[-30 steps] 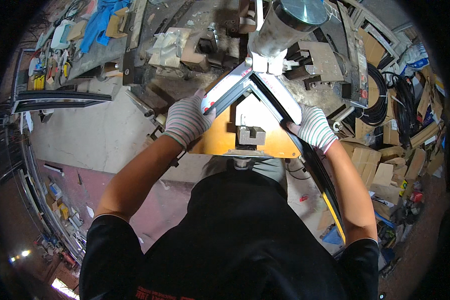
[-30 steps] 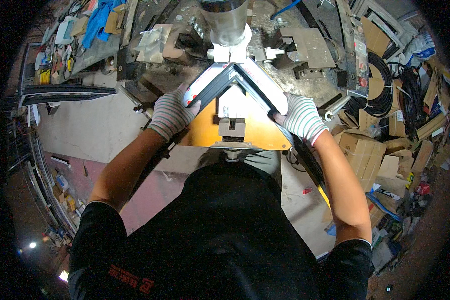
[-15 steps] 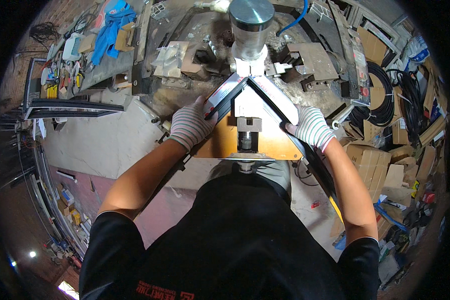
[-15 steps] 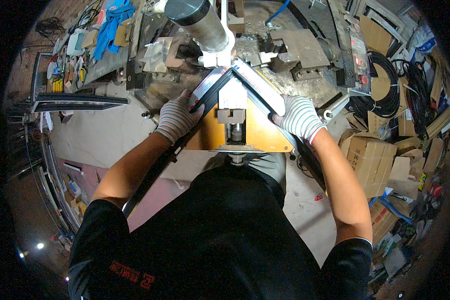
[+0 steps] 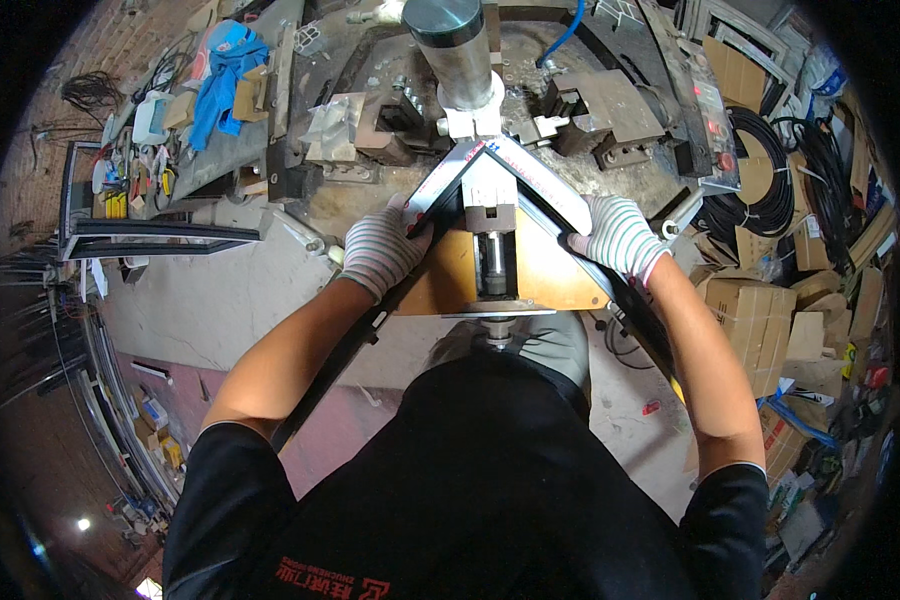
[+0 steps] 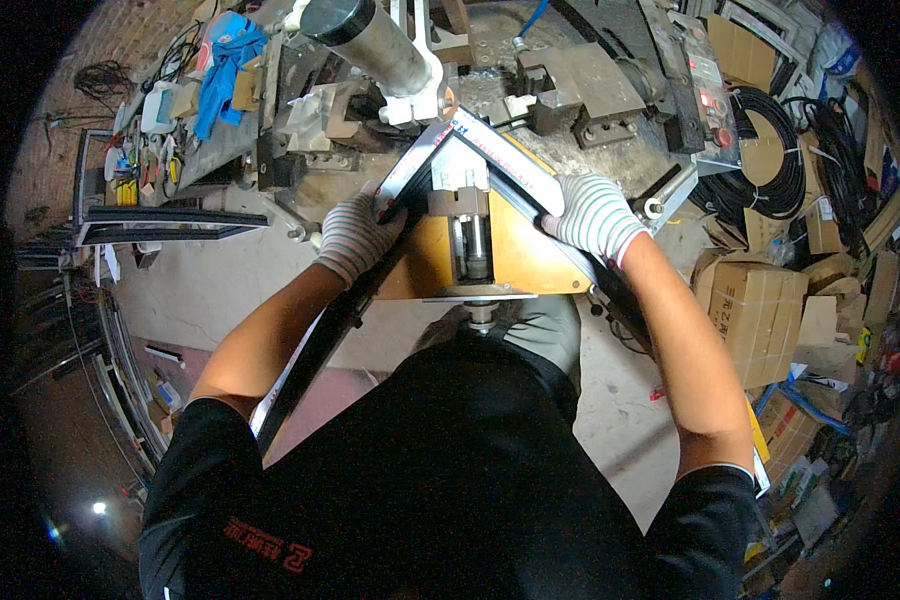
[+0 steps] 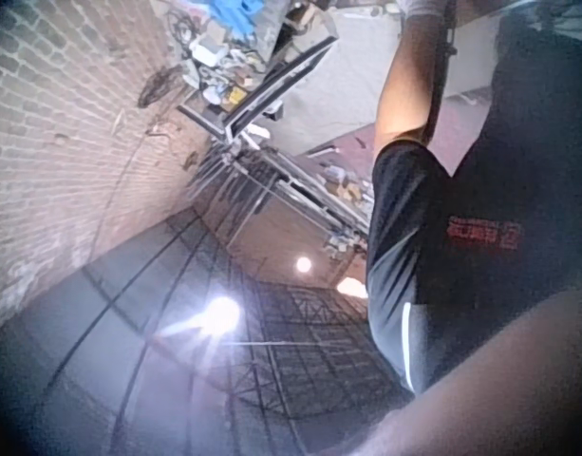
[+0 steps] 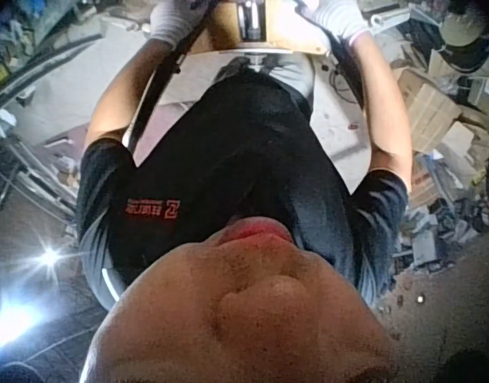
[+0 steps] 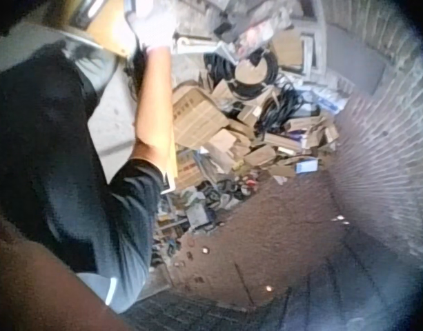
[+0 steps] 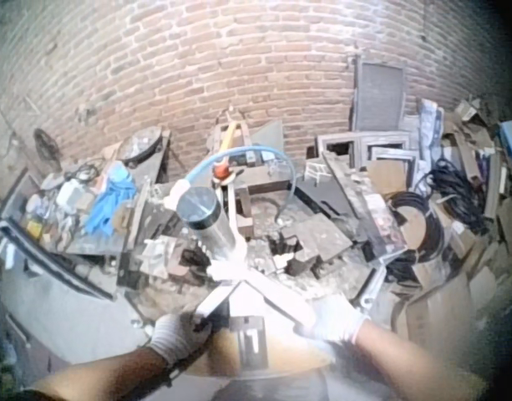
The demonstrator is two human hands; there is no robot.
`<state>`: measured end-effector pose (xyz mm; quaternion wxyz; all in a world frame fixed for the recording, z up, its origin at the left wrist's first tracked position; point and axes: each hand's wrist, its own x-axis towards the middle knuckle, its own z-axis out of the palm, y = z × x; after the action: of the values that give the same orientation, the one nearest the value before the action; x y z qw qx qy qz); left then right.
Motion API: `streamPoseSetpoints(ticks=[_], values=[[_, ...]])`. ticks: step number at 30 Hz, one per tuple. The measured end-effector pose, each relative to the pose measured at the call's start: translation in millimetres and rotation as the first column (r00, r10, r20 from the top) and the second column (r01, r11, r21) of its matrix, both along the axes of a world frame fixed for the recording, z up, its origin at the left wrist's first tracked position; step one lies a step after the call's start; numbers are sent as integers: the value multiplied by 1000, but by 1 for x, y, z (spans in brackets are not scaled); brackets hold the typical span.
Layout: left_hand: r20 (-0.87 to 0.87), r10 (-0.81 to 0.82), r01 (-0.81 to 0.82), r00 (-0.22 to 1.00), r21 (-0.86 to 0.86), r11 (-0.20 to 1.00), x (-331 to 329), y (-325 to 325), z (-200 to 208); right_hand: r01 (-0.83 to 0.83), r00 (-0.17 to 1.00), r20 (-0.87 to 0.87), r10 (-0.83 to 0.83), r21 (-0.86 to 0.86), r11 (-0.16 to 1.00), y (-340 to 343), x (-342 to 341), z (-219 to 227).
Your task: The person assembles a large rectangular window frame by joining metal profiles on a workbench. They position the frame, use a corner crimping machine to secure each corner, and then lift the completed frame with a coworker.
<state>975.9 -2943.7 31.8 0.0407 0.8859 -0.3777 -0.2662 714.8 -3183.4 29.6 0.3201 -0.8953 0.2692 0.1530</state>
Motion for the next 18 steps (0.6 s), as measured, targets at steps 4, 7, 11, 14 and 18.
streamPoseSetpoints(ticks=[4, 7, 11, 14, 18], values=[[44, -32, 33, 999, -29, 999, -1, 3, -4, 13, 998, -66, -13, -3, 1000, 0, -1, 0], [83, -36, 39, 996, -32, 999, -2, 4, -6, 33, 998, -59, -32, 8, 999, 1, 1, 3], [101, -50, 51, 994, -11, 999, -2, 3, -6, 18, 998, -65, -18, 5, 1000, 2, 2, 5], [88, -63, 66, 994, -33, 997, -2, 4, -4, 16, 998, -66, -16, -2, 1000, 2, 1, 6], [72, -58, 61, 996, -41, 997, -3, 4, -1, 24, 998, -57, -24, -5, 1000, 2, 0, 8]])
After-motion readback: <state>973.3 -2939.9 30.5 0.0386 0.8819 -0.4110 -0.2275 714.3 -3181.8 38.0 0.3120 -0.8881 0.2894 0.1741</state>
